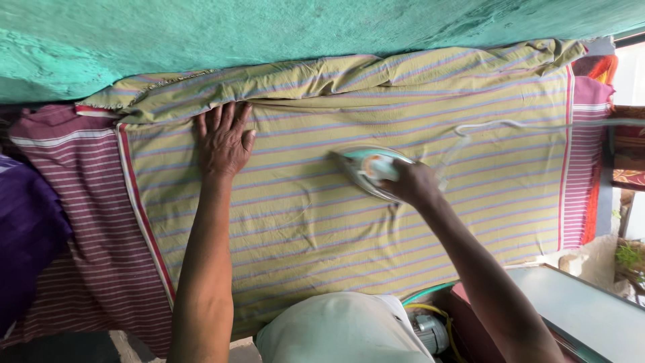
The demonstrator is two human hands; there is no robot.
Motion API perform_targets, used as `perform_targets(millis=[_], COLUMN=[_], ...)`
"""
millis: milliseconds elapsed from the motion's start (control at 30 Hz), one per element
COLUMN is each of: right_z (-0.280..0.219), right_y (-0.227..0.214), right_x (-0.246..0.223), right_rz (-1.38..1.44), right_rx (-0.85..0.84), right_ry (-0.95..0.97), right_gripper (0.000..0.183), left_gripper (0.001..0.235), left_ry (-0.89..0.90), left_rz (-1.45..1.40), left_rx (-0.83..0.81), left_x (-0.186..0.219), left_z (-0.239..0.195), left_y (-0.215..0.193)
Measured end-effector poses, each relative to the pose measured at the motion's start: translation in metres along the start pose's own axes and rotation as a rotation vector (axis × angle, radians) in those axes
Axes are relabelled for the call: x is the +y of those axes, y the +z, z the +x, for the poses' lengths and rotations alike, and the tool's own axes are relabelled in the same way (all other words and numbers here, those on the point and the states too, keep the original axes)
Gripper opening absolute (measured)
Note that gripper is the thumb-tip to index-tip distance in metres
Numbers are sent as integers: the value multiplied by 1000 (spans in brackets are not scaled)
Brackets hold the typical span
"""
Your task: The person irons a striped garment on a flat surface using an iron, smoothing the fabric with their hands and adjusting the edges as they work.
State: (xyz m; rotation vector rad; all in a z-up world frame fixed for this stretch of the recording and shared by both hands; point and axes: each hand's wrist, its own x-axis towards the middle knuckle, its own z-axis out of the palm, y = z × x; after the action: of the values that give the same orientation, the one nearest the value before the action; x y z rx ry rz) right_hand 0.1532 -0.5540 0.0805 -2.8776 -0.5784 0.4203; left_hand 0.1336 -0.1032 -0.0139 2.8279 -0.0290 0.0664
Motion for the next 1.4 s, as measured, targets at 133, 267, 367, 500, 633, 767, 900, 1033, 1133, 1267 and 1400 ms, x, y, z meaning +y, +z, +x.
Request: perform_targets(millis=[133, 267, 367, 500, 633, 767, 900, 1033, 1133, 1267, 1400], right_z=[-42, -56, -63, -50, -17, 60, 111, 121, 96, -8, -96], right_y=[-21, -28, -17, -13, -6, -1, 15, 44, 69, 73, 53], right_x=[24, 19, 23, 33, 10, -59, -133, -142, -116, -99, -138], right_rz=[107, 255, 306, 72, -9, 97, 147, 241, 42, -87, -41], right_rx=[-13, 36, 115, 94, -7, -93, -70, -28, 16, -118, -67], right_ry=[281, 525, 386, 49, -192, -313, -80, -118, -460, -564, -275], right_gripper=[55, 41, 44, 43, 51, 41, 37, 37, 38, 45, 47], left_gripper=[59, 68, 55, 68, 65, 64, 64, 66, 66, 68, 67], left_ry=[16, -5, 20, -118, -412, -599, -683, -692, -674, -665, -703], left_rz=[-35, 317, -36, 21, 61, 144, 88, 30, -2, -30, -37], left_rx=[29, 159, 143, -21, -45, 53, 157, 128, 119, 113, 84], left_x=[-6, 21, 74, 114, 90, 44, 28, 12, 8, 0, 6], left_z=[-5, -21, -92, -211, -315, -369, -378, -373, -380, -379, -378], left_y=[17, 42, 52, 21, -6, -15, -11, -14, -15, -19, -26])
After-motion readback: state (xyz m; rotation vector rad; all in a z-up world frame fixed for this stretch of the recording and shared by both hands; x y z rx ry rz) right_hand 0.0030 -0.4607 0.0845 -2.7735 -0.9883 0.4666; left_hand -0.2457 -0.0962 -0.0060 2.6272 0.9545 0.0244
